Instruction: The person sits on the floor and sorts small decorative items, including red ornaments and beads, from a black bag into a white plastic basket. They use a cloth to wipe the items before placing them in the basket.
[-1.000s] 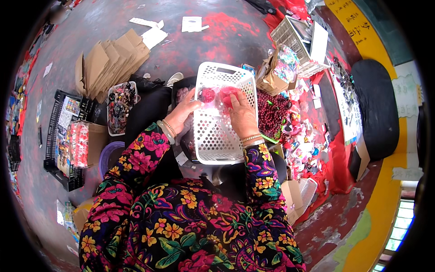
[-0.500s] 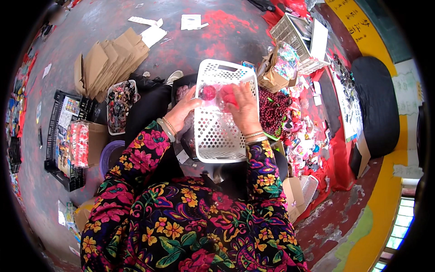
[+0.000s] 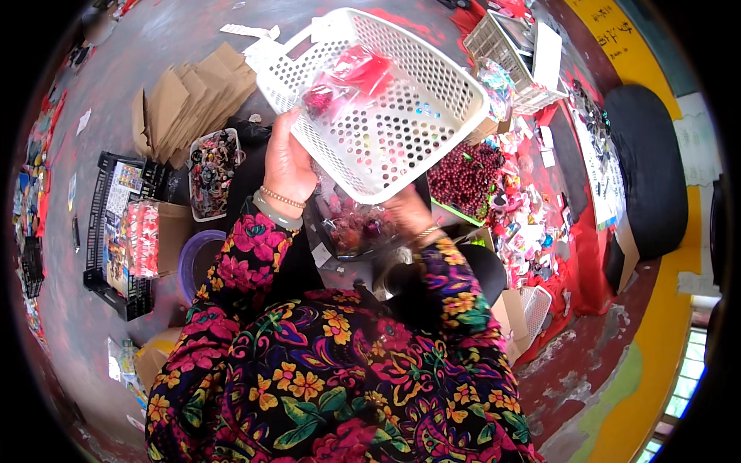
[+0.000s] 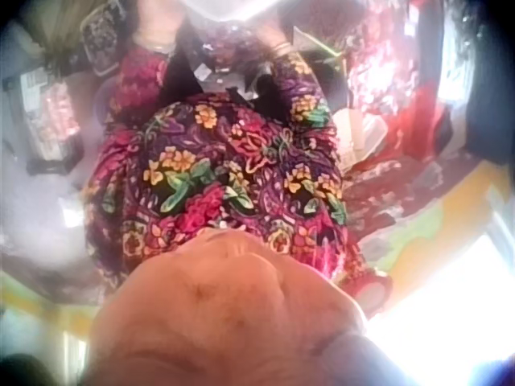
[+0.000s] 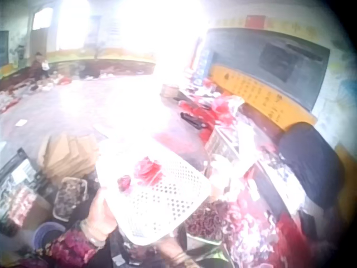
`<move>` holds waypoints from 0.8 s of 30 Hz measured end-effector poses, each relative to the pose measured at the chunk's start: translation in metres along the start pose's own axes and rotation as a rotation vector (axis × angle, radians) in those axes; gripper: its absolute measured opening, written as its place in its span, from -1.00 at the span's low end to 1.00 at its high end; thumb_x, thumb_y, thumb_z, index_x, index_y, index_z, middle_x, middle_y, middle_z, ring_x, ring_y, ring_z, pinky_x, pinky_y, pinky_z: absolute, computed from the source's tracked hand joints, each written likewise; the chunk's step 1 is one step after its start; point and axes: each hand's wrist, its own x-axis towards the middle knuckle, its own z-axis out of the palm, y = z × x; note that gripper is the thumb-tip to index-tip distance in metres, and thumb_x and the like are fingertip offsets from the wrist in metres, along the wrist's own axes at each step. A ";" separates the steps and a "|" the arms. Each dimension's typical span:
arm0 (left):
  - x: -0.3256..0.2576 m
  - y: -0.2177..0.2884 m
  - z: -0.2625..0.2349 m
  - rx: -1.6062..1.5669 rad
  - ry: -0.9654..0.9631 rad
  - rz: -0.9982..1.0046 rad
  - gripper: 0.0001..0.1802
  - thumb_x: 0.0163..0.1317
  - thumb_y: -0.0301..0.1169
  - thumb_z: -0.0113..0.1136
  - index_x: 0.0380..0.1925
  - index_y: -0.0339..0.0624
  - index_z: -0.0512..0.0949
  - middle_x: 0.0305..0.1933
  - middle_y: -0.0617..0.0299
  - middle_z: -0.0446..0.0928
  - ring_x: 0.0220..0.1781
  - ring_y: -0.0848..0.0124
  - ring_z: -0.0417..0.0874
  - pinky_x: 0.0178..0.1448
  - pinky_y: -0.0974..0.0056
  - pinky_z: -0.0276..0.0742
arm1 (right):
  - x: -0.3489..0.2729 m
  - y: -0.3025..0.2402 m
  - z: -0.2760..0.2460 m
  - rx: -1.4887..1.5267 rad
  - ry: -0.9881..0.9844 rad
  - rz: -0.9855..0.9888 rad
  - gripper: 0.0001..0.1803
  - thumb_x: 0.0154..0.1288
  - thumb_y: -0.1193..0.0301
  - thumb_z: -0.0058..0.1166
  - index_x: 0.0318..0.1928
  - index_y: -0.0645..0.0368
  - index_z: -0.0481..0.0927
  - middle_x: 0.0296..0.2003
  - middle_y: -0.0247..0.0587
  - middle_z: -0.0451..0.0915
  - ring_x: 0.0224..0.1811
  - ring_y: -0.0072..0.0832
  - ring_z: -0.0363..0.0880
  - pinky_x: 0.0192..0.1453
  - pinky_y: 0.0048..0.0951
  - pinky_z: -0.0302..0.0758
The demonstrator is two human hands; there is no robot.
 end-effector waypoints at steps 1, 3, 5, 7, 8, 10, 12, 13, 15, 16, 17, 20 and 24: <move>-0.006 -0.004 0.010 -0.041 -0.016 -0.005 -0.52 0.13 -0.20 0.10 0.02 -0.19 0.36 0.01 0.26 0.46 0.04 0.33 0.45 0.18 0.19 0.28 | 0.001 0.025 0.002 0.072 -0.069 0.040 -0.39 0.10 0.29 0.23 0.15 0.19 0.35 0.04 -0.33 0.44 0.04 -0.51 0.38 0.17 -0.42 0.29; -0.019 -0.009 0.025 -0.109 -0.036 -0.008 -0.59 0.14 -0.23 0.09 -0.05 -0.19 0.42 -0.04 0.25 0.49 0.00 0.31 0.47 0.16 0.17 0.31 | 0.012 0.058 0.029 0.165 -0.062 0.008 -0.42 0.11 0.33 0.23 0.14 0.17 0.36 0.05 -0.33 0.42 0.04 -0.51 0.36 0.16 -0.44 0.29; -0.024 -0.011 0.022 -0.092 -0.033 -0.008 -0.55 0.14 -0.19 0.08 -0.01 -0.20 0.40 -0.02 0.23 0.49 0.02 0.31 0.46 0.18 0.16 0.29 | 0.015 0.067 0.058 0.420 -0.012 -0.066 -0.49 0.14 0.35 0.21 0.10 0.19 0.39 0.02 -0.32 0.43 0.03 -0.53 0.37 0.13 -0.48 0.31; -0.028 -0.007 0.020 -0.083 -0.044 -0.009 -0.53 0.14 -0.18 0.07 0.00 -0.21 0.40 -0.02 0.22 0.48 0.03 0.31 0.46 0.18 0.15 0.29 | 0.009 0.049 0.078 0.568 0.064 -0.065 -0.55 0.17 0.37 0.17 0.06 0.22 0.41 -0.01 -0.32 0.45 0.02 -0.55 0.37 0.11 -0.51 0.33; -0.027 -0.003 0.018 -0.101 -0.063 -0.045 -0.52 0.15 -0.16 0.06 0.01 -0.21 0.39 -0.01 0.22 0.48 0.03 0.31 0.46 0.18 0.16 0.31 | 0.008 0.050 0.068 0.472 0.090 -0.021 -0.54 0.20 0.31 0.12 0.07 0.23 0.41 -0.01 -0.28 0.46 0.02 -0.53 0.38 0.11 -0.50 0.33; -0.027 0.002 0.017 -0.054 -0.053 -0.017 -0.52 0.15 -0.16 0.06 0.01 -0.22 0.40 -0.02 0.21 0.49 0.01 0.29 0.48 0.15 0.18 0.33 | 0.004 0.052 0.047 0.284 0.138 0.073 -0.50 0.25 0.18 0.02 0.09 0.25 0.39 0.00 -0.20 0.47 0.01 -0.48 0.40 0.10 -0.48 0.34; -0.022 0.004 0.009 -0.024 -0.060 0.006 -0.52 0.15 -0.18 0.06 0.02 -0.22 0.40 0.00 0.20 0.49 0.03 0.29 0.48 0.15 0.19 0.34 | -0.001 0.067 0.009 0.231 0.220 0.193 -0.36 0.26 -0.02 -0.10 0.11 0.29 0.38 -0.01 -0.15 0.48 -0.02 -0.43 0.42 0.08 -0.45 0.35; -0.018 0.008 0.003 -0.010 -0.083 -0.003 -0.51 0.16 -0.20 0.05 0.04 -0.23 0.38 0.03 0.19 0.48 0.06 0.28 0.46 0.17 0.17 0.33 | -0.009 0.062 -0.007 0.260 0.260 0.222 -0.30 0.27 -0.10 -0.17 0.10 0.29 0.38 -0.03 -0.13 0.49 -0.04 -0.42 0.44 0.07 -0.44 0.36; -0.008 0.013 -0.010 -0.001 -0.084 0.029 -0.50 0.16 -0.22 0.04 0.07 -0.23 0.36 0.05 0.18 0.46 0.08 0.27 0.45 0.20 0.15 0.30 | -0.020 0.038 -0.042 0.380 0.246 -0.002 -0.41 0.30 0.02 -0.12 0.10 0.28 0.39 -0.06 -0.23 0.49 -0.08 -0.48 0.44 0.06 -0.44 0.36; -0.004 0.016 -0.017 -0.039 -0.108 -0.003 -0.50 0.17 -0.24 0.03 0.09 -0.23 0.34 0.07 0.18 0.45 0.10 0.25 0.43 0.23 0.14 0.27 | -0.033 0.014 -0.059 0.325 0.304 -0.081 -0.52 0.34 0.17 -0.11 0.13 0.22 0.36 0.00 -0.26 0.47 0.01 -0.46 0.43 0.13 -0.43 0.36; -0.002 0.021 -0.017 -0.009 -0.109 0.015 -0.49 0.18 -0.24 0.01 0.10 -0.24 0.32 0.09 0.17 0.43 0.12 0.25 0.41 0.24 0.14 0.26 | -0.050 -0.008 -0.079 0.382 0.334 -0.104 -0.54 0.34 0.20 -0.10 0.13 0.21 0.36 -0.01 -0.25 0.48 -0.01 -0.46 0.44 0.11 -0.42 0.38; 0.011 0.029 -0.017 0.049 -0.129 -0.006 -0.48 0.19 -0.23 -0.01 0.11 -0.26 0.31 0.11 0.17 0.42 0.15 0.25 0.40 0.24 0.13 0.26 | -0.112 -0.056 -0.150 0.303 0.542 -0.207 -0.72 0.31 0.30 -0.05 -0.07 0.19 0.48 -0.21 -0.27 0.56 -0.16 -0.44 0.53 0.00 -0.40 0.44; 0.027 0.035 -0.018 0.145 -0.066 0.049 -0.42 0.12 -0.21 0.08 0.12 -0.24 0.30 0.13 0.18 0.41 0.16 0.24 0.38 0.24 0.10 0.25 | -0.206 -0.070 -0.211 0.330 0.770 -0.402 -0.76 0.27 0.44 -0.01 -0.05 0.21 0.46 -0.12 -0.25 0.54 -0.06 -0.43 0.50 0.05 -0.33 0.43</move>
